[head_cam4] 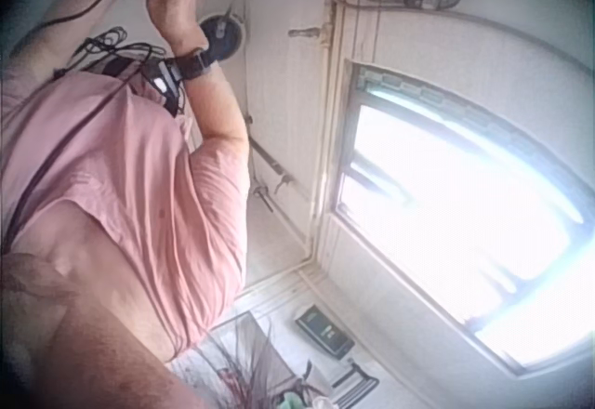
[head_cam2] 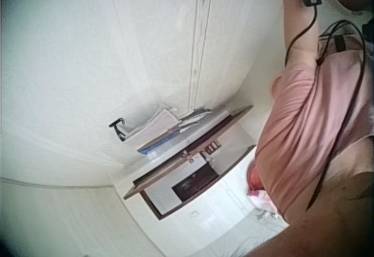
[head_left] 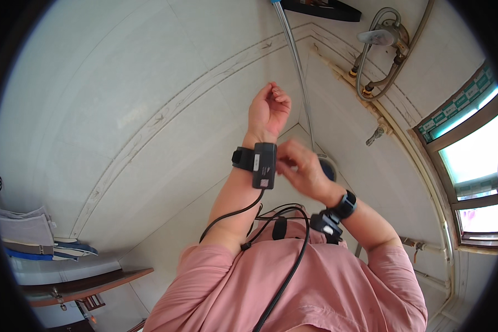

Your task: The person mops the floor around a toilet and then wrings the blue mop head by hand.

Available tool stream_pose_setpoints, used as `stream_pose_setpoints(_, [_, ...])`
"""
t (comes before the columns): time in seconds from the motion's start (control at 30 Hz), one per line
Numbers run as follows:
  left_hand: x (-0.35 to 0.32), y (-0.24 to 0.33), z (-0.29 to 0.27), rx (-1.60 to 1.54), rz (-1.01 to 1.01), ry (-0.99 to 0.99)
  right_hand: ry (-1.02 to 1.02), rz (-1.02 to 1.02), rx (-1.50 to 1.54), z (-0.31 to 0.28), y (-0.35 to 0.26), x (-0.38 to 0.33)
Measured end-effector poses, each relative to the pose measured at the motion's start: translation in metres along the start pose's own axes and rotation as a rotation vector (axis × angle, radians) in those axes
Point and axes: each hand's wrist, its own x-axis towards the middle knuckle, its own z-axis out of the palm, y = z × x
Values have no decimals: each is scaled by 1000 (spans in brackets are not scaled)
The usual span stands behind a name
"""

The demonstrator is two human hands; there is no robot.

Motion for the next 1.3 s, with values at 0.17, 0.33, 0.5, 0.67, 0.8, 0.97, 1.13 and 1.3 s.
stream_pose_setpoints(0.17, [-14, -15, 9, 528, 171, -9, -9, 81, 123, 6, -6, -4])
stream_pose_setpoints(0.33, [-20, -28, 16, 616, 67, -152, -62, 255, 172, -4, 1, -13])
stream_pose_setpoints(0.5, [-11, -13, 20, 148, -119, -141, -97, 295, 318, -43, 8, -5])
stream_pose_setpoints(0.67, [7, -23, 17, 341, -91, -100, 293, 592, 700, -116, 54, -33])
stream_pose_setpoints(0.8, [38, -24, -6, 575, -23, 137, 611, 719, 1057, -145, 90, -68])
stream_pose_setpoints(0.97, [105, -36, -79, 906, -55, 256, 808, 856, 1212, -176, 112, -136])
stream_pose_setpoints(1.13, [176, -2, -116, 485, 175, 626, 838, 883, 1128, -207, 115, -144])
stream_pose_setpoints(1.3, [241, -43, -98, 230, 115, 474, 818, 869, 1181, -214, 146, -137])
